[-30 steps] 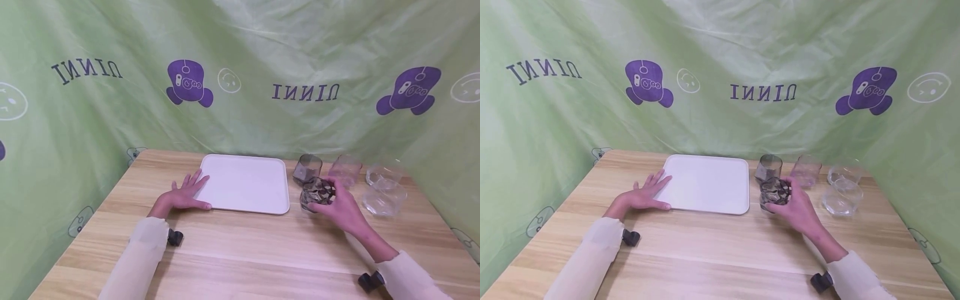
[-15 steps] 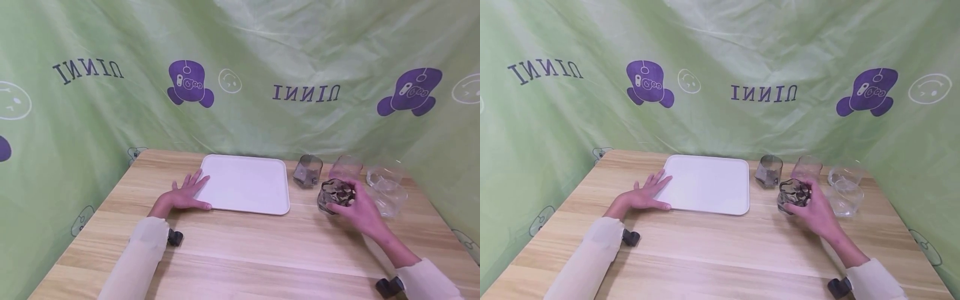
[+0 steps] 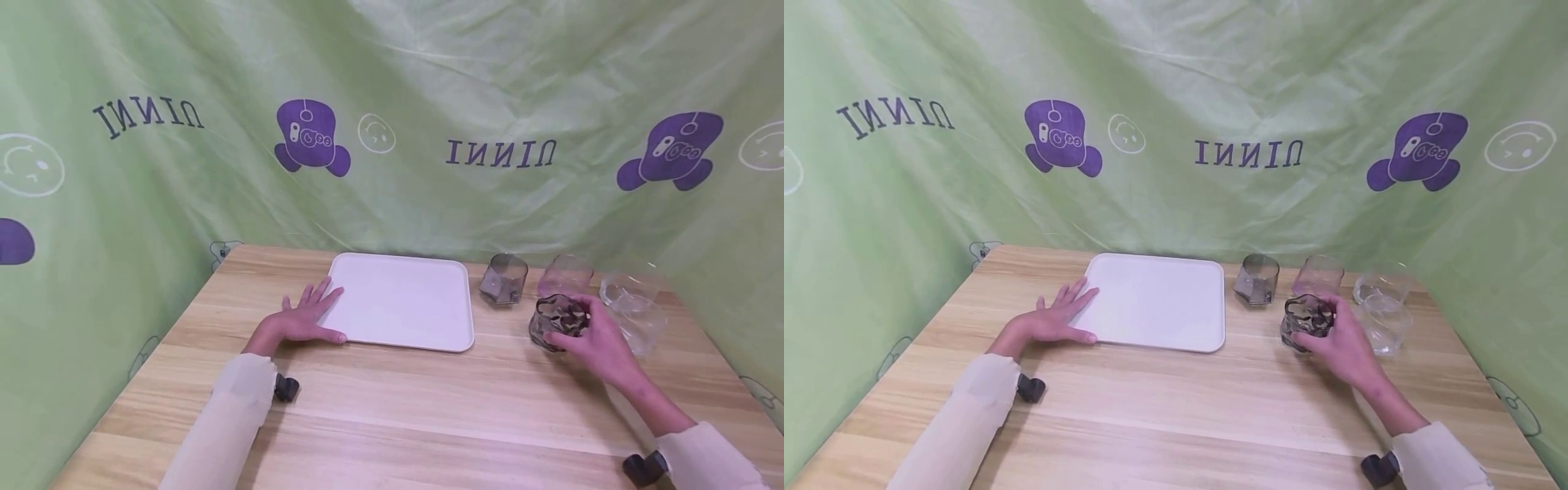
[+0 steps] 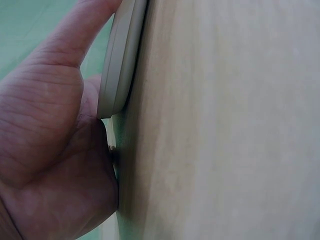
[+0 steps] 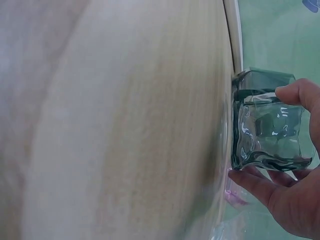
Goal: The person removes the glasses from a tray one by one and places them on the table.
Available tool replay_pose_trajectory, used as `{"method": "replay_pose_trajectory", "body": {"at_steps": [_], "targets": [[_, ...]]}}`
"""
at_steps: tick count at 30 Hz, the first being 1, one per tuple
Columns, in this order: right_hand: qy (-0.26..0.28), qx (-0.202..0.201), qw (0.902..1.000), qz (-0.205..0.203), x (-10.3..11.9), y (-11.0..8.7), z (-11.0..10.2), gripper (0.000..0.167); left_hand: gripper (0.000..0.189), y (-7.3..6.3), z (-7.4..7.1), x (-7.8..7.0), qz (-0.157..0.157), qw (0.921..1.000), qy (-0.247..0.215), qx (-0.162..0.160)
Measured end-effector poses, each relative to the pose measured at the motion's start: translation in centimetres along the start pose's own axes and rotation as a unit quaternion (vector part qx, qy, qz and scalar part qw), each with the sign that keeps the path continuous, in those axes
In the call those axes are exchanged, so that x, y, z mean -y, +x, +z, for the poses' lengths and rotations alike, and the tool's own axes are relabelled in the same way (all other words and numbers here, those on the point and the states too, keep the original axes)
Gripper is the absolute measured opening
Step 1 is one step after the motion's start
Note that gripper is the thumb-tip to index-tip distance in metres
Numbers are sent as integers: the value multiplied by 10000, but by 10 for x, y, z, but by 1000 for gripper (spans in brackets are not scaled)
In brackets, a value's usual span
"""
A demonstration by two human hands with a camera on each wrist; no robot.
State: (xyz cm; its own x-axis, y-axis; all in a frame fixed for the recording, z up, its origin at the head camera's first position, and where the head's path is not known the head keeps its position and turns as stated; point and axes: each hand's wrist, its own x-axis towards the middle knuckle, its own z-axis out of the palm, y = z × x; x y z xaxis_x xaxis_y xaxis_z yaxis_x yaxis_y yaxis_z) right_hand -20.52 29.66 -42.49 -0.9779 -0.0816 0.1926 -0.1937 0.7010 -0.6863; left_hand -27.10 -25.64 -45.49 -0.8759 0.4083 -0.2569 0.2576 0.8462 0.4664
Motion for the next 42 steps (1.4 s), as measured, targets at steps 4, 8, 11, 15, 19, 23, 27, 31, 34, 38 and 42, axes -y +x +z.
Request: {"method": "replay_pose_trajectory", "body": {"at_steps": [4, 8, 11, 15, 19, 23, 27, 31, 34, 38, 42], "targets": [[65, -14, 10000, 42, -2, 1, 0, 94, 120, 1, 0, 1, -12, 10000, 41, 10], [120, -15, 9999, 43, -2, 2, 1, 93, 121, 1, 0, 2, -41, 9999, 85, 50], [135, -3, 9999, 66, -3, 3, 1, 94, 121, 2, 1, 3, -28, 10000, 68, 42], [165, 21, 9998, 78, -4, 3, 2, 94, 120, 1, 0, 1, -16, 10000, 30, 32], [151, 21, 9999, 67, -4, 2, 2, 94, 120, 0, -1, -2, -8, 10000, 18, 33], [134, 64, 9999, 45, -4, 1, 1, 94, 121, -3, -3, -5, 46, 10000, -39, 14], [144, 139, 9998, -41, -4, 2, 1, 95, 121, -6, -4, -7, 80, 9999, -89, 4], [195, 247, 9993, -220, -3, 2, 3, 95, 121, -8, -5, -6, 134, 9999, -87, -35], [171, 326, 9988, -309, -3, 1, 3, 97, 121, -9, -4, -6, 166, 9998, -85, -74], [-23, 354, 9986, -389, -3, -3, -1, 101, 120, -9, -4, -10, 214, 9996, -144, -65], [-279, 363, 9973, -571, 1, -5, -7, 100, 118, -9, -4, -11, 244, 9995, -139, -150]]}}
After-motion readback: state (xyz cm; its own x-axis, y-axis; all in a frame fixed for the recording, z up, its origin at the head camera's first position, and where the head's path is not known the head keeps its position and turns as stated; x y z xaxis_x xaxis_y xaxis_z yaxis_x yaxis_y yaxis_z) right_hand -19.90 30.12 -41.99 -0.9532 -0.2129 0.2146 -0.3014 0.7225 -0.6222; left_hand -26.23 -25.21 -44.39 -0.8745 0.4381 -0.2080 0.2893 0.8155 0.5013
